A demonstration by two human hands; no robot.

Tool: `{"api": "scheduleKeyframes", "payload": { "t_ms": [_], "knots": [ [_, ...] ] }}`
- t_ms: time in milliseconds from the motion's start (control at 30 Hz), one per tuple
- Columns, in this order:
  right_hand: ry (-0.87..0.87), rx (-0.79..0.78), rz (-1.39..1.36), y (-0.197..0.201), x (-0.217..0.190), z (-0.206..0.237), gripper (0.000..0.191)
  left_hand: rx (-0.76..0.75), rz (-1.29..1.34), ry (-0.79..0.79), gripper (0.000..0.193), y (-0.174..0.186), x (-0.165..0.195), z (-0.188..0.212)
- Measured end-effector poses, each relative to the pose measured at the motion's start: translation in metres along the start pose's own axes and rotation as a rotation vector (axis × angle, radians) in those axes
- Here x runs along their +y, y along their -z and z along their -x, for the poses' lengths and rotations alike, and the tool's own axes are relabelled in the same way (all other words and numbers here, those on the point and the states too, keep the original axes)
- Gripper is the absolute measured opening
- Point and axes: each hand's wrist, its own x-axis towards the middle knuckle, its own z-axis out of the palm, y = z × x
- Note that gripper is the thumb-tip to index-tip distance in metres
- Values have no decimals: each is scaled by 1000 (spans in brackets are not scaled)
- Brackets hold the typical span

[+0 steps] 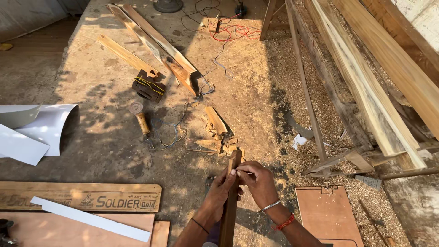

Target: The person carries a small wooden strip down a staircase to a work area, then holds a circular saw and fits the wooden strip against its base plate, threading and tightening bolts to secure the strip as a guide fence on the saw.

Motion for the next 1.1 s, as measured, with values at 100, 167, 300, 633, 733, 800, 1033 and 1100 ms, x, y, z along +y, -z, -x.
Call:
{"api": "scheduleKeyframes", "payload": {
  "t_ms": [100, 167, 300, 633, 733, 800, 1033, 1100],
  "knots": [
    [-214, 24, -152, 14, 44, -102, 16, -20, -34, 32, 41, -3, 32, -102],
    [-330, 36, -206, 19, 62, -159, 20, -45, 6, 50, 40, -11, 56, -162],
    [-278, 116, -137, 60, 70, -295, 27, -123, -32, 71, 42, -39, 143, -292],
    [50, 109, 181, 143, 117, -526, 17, -125, -46, 183, 47, -87, 276, -501],
    [-18, 26, -83, 161, 160, -596, 20, -70, -28, 164, 45, -96, 291, -580],
    [58, 35, 2, 178, 185, -647, 18, -53, 9, 104, 44, -107, 304, -634],
    [-137, 9, -173, 268, 238, -813, 27, -30, 25, 62, 45, -195, 363, -791],
    [-246, -24, -87, 291, 252, -849, 22, -1, 64, 57, 45, -210, 372, -821]
  ]
}}
